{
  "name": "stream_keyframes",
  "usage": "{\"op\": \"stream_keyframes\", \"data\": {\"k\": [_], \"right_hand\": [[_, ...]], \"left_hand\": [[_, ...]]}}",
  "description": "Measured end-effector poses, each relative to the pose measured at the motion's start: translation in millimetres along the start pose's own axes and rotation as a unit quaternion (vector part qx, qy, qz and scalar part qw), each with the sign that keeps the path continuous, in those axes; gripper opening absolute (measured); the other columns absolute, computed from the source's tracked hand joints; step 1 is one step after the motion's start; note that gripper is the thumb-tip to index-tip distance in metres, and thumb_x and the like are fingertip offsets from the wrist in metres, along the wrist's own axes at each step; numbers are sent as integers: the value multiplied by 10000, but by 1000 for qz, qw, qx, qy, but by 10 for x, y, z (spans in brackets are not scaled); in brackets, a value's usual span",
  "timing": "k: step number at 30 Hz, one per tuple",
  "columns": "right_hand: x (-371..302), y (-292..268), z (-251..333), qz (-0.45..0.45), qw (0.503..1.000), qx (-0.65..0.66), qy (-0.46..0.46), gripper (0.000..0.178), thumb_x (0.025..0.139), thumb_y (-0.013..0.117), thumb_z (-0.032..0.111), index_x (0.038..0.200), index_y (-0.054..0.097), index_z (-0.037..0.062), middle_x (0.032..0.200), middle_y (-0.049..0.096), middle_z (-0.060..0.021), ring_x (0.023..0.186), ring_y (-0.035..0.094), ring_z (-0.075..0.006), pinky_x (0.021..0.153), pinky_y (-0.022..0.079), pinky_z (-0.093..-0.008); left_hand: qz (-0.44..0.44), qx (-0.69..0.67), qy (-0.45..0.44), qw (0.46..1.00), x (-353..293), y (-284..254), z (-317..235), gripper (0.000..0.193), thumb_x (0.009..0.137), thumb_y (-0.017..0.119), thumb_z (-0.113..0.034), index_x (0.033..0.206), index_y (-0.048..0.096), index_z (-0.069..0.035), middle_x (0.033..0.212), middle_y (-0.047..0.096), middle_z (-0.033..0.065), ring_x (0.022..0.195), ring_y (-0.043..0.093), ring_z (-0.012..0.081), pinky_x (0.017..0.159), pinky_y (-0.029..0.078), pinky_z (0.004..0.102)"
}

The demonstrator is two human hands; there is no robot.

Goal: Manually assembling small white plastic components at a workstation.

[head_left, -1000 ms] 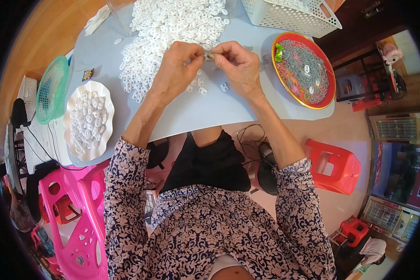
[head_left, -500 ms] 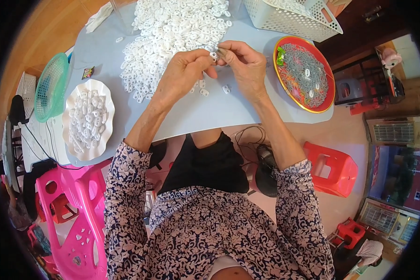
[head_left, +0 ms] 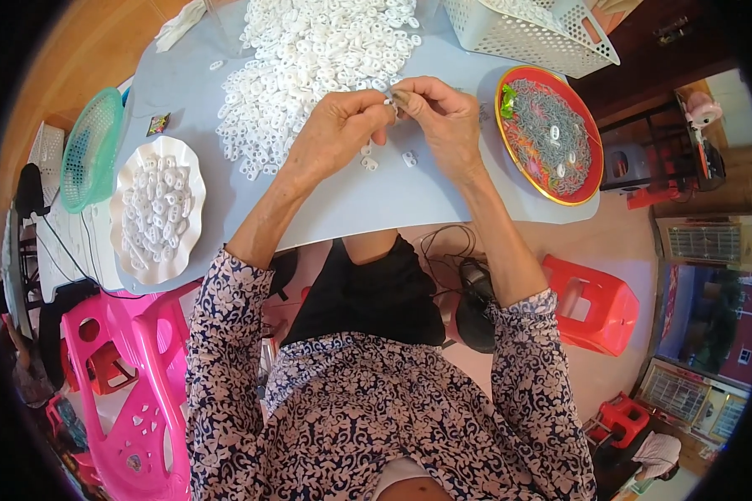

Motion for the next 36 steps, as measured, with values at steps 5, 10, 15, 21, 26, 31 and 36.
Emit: {"op": "stream_keyframes", "data": {"k": [5,10,15,21,26,31,36], "right_hand": [[10,-72,-40,-21,999,43,-11,101,844,647,49,924,657,-12,790,647,-19,699,571,-67,648,479,-201],[9,-85,-38,-44,997,65,-14,139,840,649,32,971,638,-15,859,655,-41,782,602,-88,715,496,-215],[11,-94,-60,-58,996,74,-4,139,844,643,28,976,635,-15,866,655,-38,798,604,-91,728,497,-216],[9,-108,-88,-53,996,70,0,133,854,629,26,980,630,-15,872,652,-36,795,598,-86,730,492,-215],[8,-84,-92,-45,998,52,-3,136,853,625,18,984,624,-18,879,648,-36,801,595,-83,733,491,-215],[-16,-45,-24,-38,998,40,-20,176,849,623,8,1022,606,-11,904,636,-30,811,591,-78,743,489,-216],[-15,-67,-27,-30,998,37,-31,182,852,617,3,1033,599,-9,909,630,-28,814,584,-73,749,484,-216]], "left_hand": [[-27,-94,-6,995,20,-1,44,233,847,522,-206,769,655,-31,609,559,3,573,459,65,540,377,221],[-29,-130,-25,991,15,31,81,265,868,499,-211,839,669,-9,649,592,19,635,516,82,625,438,227],[-42,-132,-18,990,10,43,79,263,868,496,-211,840,666,-12,647,592,19,639,520,82,624,439,228],[-41,-144,-26,988,-3,79,40,275,890,504,-226,826,642,4,668,567,25,649,484,89,632,394,233],[-42,-138,-30,989,5,56,71,278,892,499,-228,782,625,-5,672,570,26,651,488,93,633,397,236],[0,-172,-60,983,26,98,103,229,872,531,-191,739,603,-19,674,571,26,660,500,99,643,407,242],[3,-204,-52,978,33,107,85,200,864,537,-161,741,612,-21,674,577,24,660,506,94,638,412,243]]}}
Point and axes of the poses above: each hand's wrist, its own x-axis towards the middle knuckle, its own y-axis out of the palm, z = x × y, the point moved 8 cm from there along x, towards the middle knuckle
